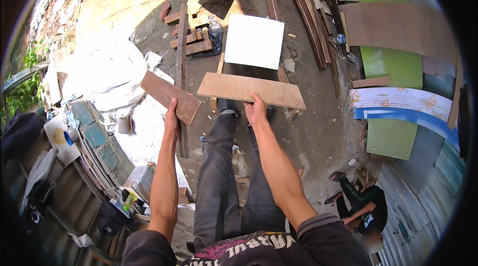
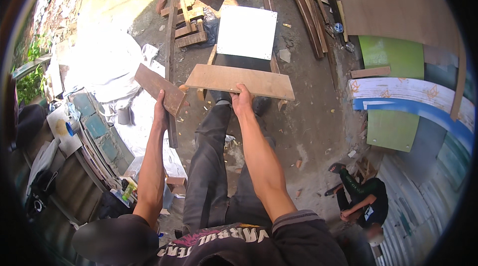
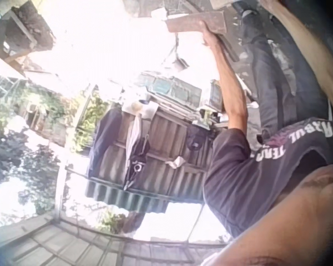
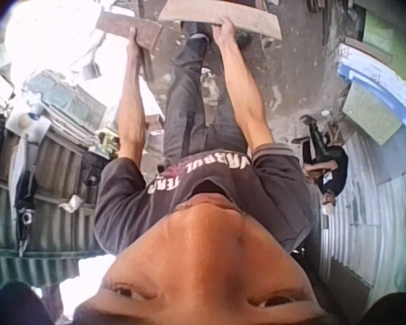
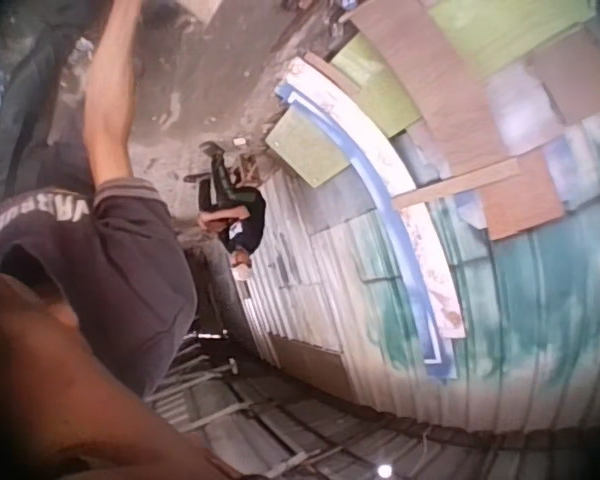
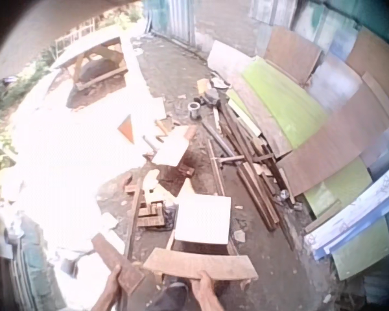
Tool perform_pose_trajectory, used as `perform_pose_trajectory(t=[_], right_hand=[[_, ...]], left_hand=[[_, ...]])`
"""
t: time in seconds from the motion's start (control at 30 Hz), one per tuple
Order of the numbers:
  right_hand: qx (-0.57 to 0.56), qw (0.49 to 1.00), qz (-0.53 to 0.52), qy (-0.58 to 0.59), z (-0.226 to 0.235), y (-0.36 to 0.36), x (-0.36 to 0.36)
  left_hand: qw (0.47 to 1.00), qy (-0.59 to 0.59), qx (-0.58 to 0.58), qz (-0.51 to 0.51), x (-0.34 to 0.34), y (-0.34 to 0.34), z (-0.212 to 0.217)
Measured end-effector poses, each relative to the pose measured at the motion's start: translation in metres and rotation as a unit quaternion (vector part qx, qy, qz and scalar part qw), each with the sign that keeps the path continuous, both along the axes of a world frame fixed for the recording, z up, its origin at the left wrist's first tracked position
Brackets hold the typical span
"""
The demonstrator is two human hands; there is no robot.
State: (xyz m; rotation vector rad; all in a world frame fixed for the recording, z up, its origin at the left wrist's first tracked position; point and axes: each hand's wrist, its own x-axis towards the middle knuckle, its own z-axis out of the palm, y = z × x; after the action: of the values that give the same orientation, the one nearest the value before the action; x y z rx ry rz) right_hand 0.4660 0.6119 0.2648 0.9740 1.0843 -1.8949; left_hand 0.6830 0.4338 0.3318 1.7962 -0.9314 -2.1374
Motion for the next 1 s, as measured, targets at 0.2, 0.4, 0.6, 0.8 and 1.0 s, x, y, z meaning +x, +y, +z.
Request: perform_pose_trajectory(t=[0.2, 0.4, 0.6, 0.8, 1.0], right_hand=[[0.029, 0.998, 0.051, 0.001, 0.003, 0.057, 0.026], [0.115, 0.989, 0.063, 0.065, 0.013, 0.125, -0.036], [0.131, 0.976, 0.134, 0.109, 0.004, 0.185, -0.129], [0.193, 0.971, 0.132, 0.040, -0.011, 0.215, -0.154], [0.239, 0.964, 0.078, 0.081, -0.024, 0.201, -0.112]], left_hand=[[0.999, -0.030, 0.030, 0.005, 0.024, -0.013, -0.009], [0.997, -0.059, 0.020, -0.052, 0.025, -0.017, -0.020], [0.994, -0.051, 0.017, -0.098, -0.020, -0.010, -0.009], [0.987, -0.064, 0.007, -0.151, -0.052, 0.010, -0.027], [0.986, -0.062, 0.017, -0.152, -0.084, 0.027, -0.019]])
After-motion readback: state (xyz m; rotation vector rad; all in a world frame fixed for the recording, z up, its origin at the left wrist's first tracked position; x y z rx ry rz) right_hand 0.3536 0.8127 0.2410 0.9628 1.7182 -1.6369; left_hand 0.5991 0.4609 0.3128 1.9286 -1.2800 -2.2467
